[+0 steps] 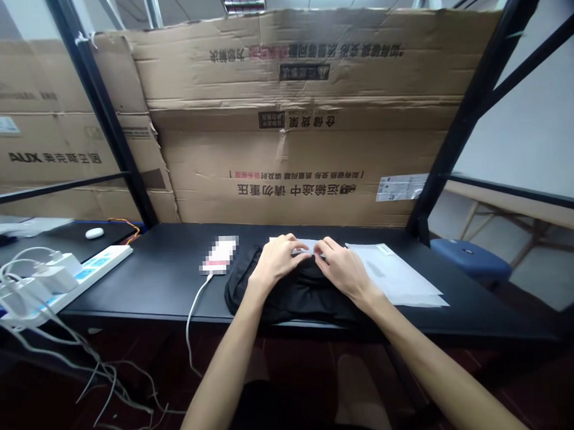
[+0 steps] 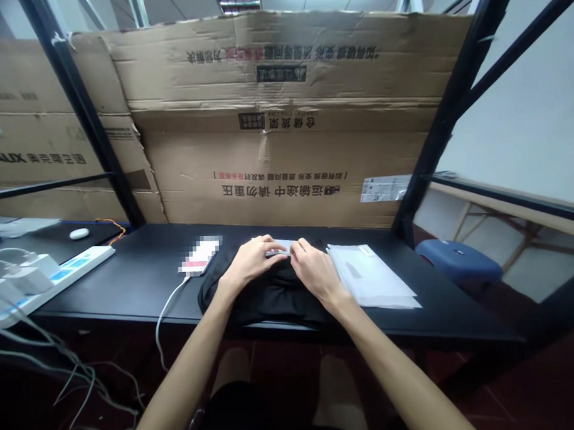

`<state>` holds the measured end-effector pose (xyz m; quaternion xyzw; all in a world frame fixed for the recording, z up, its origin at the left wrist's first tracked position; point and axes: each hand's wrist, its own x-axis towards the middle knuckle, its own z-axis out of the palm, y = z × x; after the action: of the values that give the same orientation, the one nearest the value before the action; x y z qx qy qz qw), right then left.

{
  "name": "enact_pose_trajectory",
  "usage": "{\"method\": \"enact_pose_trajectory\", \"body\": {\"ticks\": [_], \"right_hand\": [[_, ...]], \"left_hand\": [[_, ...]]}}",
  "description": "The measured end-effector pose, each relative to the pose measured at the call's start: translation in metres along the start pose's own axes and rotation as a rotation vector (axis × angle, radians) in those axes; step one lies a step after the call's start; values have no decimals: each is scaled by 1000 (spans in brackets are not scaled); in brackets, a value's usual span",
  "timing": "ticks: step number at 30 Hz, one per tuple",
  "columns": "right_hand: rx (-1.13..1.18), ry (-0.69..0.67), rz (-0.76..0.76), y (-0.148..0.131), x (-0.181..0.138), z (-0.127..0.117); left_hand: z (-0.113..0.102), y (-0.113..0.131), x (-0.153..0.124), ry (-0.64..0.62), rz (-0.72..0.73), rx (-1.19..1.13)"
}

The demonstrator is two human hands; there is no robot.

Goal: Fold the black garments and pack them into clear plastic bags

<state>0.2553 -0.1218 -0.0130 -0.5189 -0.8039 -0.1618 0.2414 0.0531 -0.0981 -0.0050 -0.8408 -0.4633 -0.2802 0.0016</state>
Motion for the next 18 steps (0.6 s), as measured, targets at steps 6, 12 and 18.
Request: {"method": "enact_pose_trajectory", "body": {"ticks": [6,12,18], "right_hand": [[20,18,6,0,0,1],[13,15,16,0,4,-1],[129,76,53,-11,-30,-19]], "left_hand": [[7,2,2,-17,-1,-22],[13,-7,8,-93,61,-38],[13,-8,3,-119,52,-110]]}}
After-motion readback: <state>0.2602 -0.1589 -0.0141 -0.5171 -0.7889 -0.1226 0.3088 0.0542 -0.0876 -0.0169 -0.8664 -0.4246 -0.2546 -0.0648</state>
